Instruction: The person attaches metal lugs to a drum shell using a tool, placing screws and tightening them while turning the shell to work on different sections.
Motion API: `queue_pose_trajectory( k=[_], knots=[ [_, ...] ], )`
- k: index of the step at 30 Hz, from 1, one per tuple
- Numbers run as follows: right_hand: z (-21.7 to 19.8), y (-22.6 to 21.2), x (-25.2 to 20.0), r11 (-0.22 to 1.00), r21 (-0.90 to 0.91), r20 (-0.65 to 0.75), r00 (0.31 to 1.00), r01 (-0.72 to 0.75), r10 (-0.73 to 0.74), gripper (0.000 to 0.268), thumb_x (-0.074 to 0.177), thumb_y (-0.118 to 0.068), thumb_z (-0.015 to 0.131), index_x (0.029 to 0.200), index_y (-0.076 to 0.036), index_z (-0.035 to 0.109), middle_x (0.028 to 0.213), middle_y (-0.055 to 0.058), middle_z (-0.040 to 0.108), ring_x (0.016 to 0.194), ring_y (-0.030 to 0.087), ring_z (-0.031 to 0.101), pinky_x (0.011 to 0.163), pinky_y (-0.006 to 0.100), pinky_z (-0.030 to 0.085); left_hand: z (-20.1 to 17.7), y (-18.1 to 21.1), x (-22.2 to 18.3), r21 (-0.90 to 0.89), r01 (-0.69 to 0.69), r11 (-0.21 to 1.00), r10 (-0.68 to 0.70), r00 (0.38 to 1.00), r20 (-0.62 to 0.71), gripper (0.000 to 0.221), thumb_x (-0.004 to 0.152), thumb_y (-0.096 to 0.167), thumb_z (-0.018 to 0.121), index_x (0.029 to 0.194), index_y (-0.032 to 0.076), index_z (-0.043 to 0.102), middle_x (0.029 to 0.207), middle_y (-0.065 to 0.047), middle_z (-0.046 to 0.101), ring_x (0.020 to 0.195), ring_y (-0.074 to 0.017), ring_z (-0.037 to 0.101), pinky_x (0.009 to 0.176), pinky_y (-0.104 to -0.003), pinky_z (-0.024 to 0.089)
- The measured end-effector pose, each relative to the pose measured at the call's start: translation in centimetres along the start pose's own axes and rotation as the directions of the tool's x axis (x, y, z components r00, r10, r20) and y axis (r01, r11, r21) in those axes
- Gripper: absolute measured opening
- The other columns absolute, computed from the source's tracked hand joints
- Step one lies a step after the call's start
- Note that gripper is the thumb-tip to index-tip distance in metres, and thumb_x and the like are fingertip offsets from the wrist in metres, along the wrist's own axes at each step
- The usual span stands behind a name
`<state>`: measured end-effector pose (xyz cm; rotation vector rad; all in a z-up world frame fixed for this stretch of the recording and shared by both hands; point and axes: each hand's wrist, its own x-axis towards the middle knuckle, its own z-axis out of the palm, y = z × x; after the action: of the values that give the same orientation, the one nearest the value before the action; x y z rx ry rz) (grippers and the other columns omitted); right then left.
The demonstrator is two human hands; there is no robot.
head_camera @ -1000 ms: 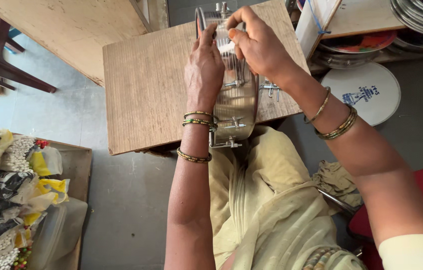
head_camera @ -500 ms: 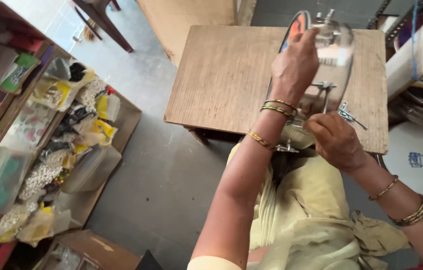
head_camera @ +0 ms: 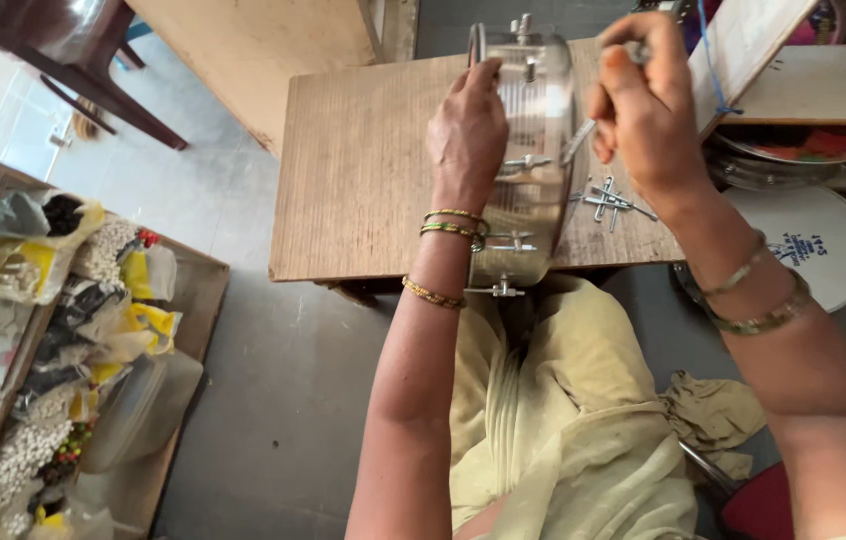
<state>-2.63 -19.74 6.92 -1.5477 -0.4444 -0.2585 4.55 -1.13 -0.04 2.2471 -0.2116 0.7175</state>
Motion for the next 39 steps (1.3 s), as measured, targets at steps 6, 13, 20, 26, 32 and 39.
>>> queue_pose_trajectory(
  k=[6, 13, 20, 26, 32, 39],
  knots=[
    [1.4, 2.2, 2.9, 0.995, 0.013, 0.036, 0.994, -0.103, 0.103, 0.013, 0.119, -0.020, 0.046, 0.125, -0.008, 0.046, 0.080, 0.004, 0.057, 0.051, 0.008, 0.044, 0.041, 0.024, 0.039, -1.8, 0.8, -0.5, -0.014, -0.029, 0.999, 0.028, 0.998, -0.050, 0.024, 0.100, 0.012, 0.055, 0.119, 0.014, 0.068, 0.112, -0.010, 0.075, 0.087, -0.0311, 0.075, 0.070, -0.041, 0.060],
    [4.0, 2.1, 3.7, 0.935, -0.334, 0.020, 0.990, -0.122, 0.136, 0.010, 0.115, -0.016, 0.049, 0.122, -0.009, 0.048, 0.074, 0.004, 0.057, 0.050, 0.010, 0.047, 0.038, 0.027, 0.037, -1.9, 0.9, -0.6, -0.046, -0.022, 0.999, 0.020, 0.999, -0.047, 0.023, 0.101, 0.014, 0.056, 0.120, 0.015, 0.069, 0.112, -0.010, 0.075, 0.088, -0.0307, 0.076, 0.072, -0.040, 0.061],
    [5.0, 3.2, -4.0, 0.550, -0.500, 0.347, 0.737, 0.669, -0.580, 0.017, 0.103, 0.000, 0.054, 0.118, -0.008, 0.049, 0.095, 0.013, 0.062, 0.074, 0.027, 0.066, 0.063, 0.040, 0.054, -0.8, -0.9, 0.0, -0.022, -0.063, 0.998, 0.062, 0.997, -0.051, 0.022, 0.102, 0.014, 0.057, 0.119, 0.017, 0.070, 0.111, -0.007, 0.077, 0.084, -0.0216, 0.078, 0.066, -0.033, 0.062],
    [3.8, 3.9, -7.2, 0.355, -0.499, 0.582, 0.609, 0.791, -0.540, 0.033, 0.088, 0.002, 0.064, 0.115, -0.009, 0.048, 0.100, 0.014, 0.059, 0.079, 0.028, 0.061, 0.066, 0.040, 0.054, -0.1, -1.3, 0.3, 0.008, 0.000, 1.000, 0.000, 1.000, -0.004, 0.023, 0.100, 0.013, 0.058, 0.119, 0.016, 0.070, 0.110, -0.007, 0.077, 0.080, -0.0174, 0.077, 0.060, -0.030, 0.061],
    [3.0, 3.0, -6.0, 0.770, -0.438, 0.217, 0.886, 0.463, -0.410, 0.014, 0.113, -0.007, 0.050, 0.124, -0.006, 0.041, 0.100, 0.011, 0.061, 0.074, 0.016, 0.061, 0.064, 0.029, 0.052, -1.1, 0.0, -0.4, -0.006, -0.024, 1.000, 0.023, 0.999, -0.038, 0.021, 0.100, 0.013, 0.060, 0.118, 0.013, 0.072, 0.109, -0.011, 0.076, 0.087, -0.0277, 0.076, 0.069, -0.038, 0.061],
    [1.8, 1.4, -4.2, 0.915, -0.150, -0.052, 0.921, 0.375, -0.386, 0.011, 0.124, -0.017, 0.042, 0.125, -0.005, 0.041, 0.088, 0.008, 0.056, 0.061, 0.009, 0.046, 0.054, 0.023, 0.045, -2.0, 0.2, -0.1, -0.020, -0.007, 1.000, 0.006, 1.000, -0.020, 0.024, 0.099, 0.012, 0.058, 0.119, 0.014, 0.071, 0.110, -0.010, 0.076, 0.090, -0.0274, 0.077, 0.071, -0.039, 0.061]
  ],
)
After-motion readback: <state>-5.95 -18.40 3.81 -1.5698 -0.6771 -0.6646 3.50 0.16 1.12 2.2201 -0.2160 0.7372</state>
